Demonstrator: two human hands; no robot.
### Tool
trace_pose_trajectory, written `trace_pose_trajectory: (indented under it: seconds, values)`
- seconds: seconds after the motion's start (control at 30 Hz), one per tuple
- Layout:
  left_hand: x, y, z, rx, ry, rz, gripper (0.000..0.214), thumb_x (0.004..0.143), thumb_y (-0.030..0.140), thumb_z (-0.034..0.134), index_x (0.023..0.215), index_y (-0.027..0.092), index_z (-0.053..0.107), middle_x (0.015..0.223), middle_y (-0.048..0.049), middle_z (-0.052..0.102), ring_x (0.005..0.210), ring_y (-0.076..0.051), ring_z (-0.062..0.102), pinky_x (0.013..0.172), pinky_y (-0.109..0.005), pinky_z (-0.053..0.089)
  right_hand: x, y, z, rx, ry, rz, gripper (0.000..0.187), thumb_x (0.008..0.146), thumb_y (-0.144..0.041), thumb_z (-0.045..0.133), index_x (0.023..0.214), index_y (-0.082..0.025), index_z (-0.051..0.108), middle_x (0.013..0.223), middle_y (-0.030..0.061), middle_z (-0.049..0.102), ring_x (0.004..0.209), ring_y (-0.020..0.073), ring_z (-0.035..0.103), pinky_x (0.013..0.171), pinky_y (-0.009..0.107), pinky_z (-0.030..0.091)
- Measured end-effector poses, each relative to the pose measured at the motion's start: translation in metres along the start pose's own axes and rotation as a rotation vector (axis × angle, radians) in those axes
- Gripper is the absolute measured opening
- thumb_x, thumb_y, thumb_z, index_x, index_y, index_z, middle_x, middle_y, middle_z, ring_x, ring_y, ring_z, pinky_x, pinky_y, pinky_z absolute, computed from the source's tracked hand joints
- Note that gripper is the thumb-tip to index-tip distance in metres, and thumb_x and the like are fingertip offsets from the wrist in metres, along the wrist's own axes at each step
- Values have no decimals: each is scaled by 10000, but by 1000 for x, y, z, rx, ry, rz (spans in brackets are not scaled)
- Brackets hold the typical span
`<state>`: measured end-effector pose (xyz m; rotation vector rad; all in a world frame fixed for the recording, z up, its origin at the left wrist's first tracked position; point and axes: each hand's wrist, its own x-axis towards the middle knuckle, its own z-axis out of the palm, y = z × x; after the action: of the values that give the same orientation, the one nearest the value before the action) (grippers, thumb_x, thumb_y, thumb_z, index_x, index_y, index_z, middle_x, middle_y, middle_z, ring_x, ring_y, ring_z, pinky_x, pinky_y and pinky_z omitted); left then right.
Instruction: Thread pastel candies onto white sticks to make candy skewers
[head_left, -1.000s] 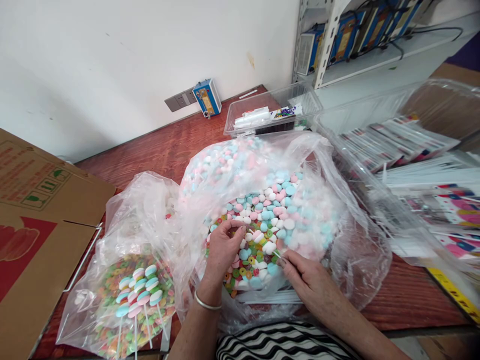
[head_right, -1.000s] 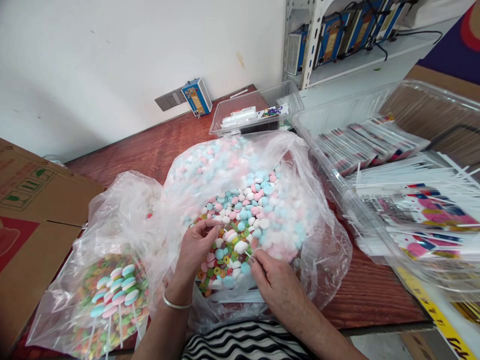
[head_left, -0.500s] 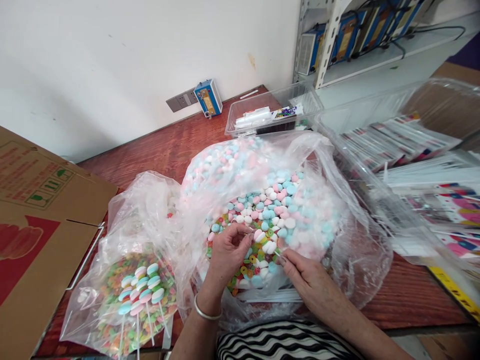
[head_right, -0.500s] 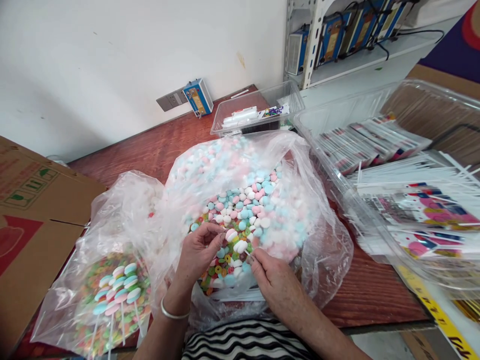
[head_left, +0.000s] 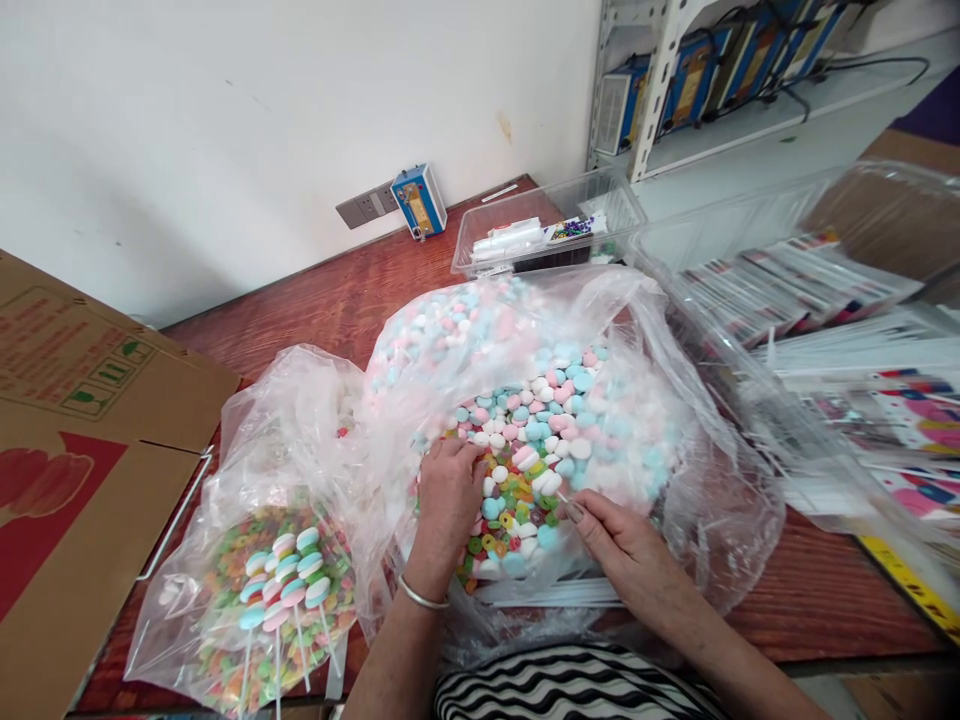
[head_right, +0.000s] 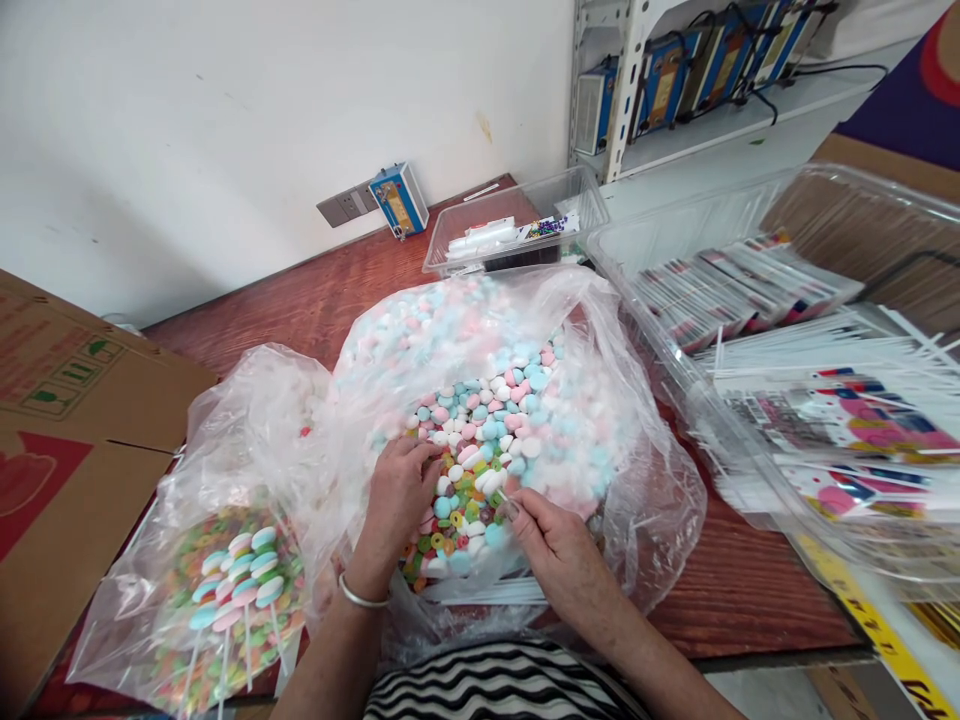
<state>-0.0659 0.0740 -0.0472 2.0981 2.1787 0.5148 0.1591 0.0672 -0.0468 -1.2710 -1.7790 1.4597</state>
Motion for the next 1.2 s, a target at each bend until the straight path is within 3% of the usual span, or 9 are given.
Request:
trace_pose_trajectory:
  seconds: [0.13, 0.33, 0.63, 0.73, 0.87, 1.03, 1.13, 1.2]
  values:
    - [-1, 4, 1, -10, 21, 19, 95, 852, 141, 605, 838, 206, 673, 926, -64, 667, 987, -243, 586, 890, -411, 463, 1, 3, 2, 2, -10, -14, 315, 953, -405, 399, 826, -191, 592, 711, -13, 572, 671, 163, 521, 608, 239, 399]
    - [-7, 5, -1, -282, 182, -85, 124, 860, 125, 599, 855, 224, 673, 937, -23, 709, 975, -190, 609, 900, -347, 479, 0, 2, 3, 6, -64, -5, 360, 951, -440, 383, 843, -181, 607, 740, 5, 600, 693, 178, 538, 614, 250, 406]
    - [-1, 1, 13, -55, 69, 19, 153, 872, 136, 590, 908, 231, 704, 933, -51, 686, 960, -234, 593, 895, -406, 458, 0, 2, 4, -14, -43, -9, 354, 939, -439, 387, 822, -185, 604, 716, 1, 596, 671, 176, 536, 602, 251, 401]
    - [0, 3, 15, -90, 83, 10, 140, 865, 122, 580, 859, 216, 684, 948, -55, 679, 977, -234, 588, 911, -404, 447, 0, 2, 4, -16, -41, -14, 363, 940, -436, 387, 799, -185, 607, 711, 1, 588, 660, 172, 527, 585, 247, 397]
    - [-5, 6, 9, -296, 152, -100, 121, 840, 117, 574, 854, 213, 647, 962, -41, 673, 970, -209, 598, 889, -354, 453, -1, 2, 3, -15, -40, -22, 344, 940, -420, 392, 827, -182, 612, 723, 3, 599, 672, 176, 535, 595, 250, 404]
    - [-9, 10, -1, -749, 95, -394, 86, 833, 263, 618, 905, 218, 629, 804, 9, 663, 698, -140, 597, 645, -255, 457, -3, 1, 5, -23, -71, -4, 370, 955, -436, 376, 791, -185, 593, 712, -3, 567, 660, 168, 513, 587, 248, 390]
    - [-8, 14, -3, -1060, 32, -417, 170, 805, 324, 674, 916, 202, 633, 856, -17, 690, 792, -152, 635, 681, -247, 485, -2, 0, 6, -31, -83, 3, 367, 957, -438, 372, 796, -186, 585, 709, -7, 557, 651, 164, 503, 578, 247, 379]
    - [-8, 16, -4, -1139, -1, -424, 205, 790, 336, 700, 931, 193, 658, 889, -35, 706, 823, -159, 645, 711, -256, 498, -2, 1, 7, -40, -88, 5, 361, 956, -433, 370, 789, -188, 576, 705, -7, 559, 651, 165, 504, 577, 248, 378]
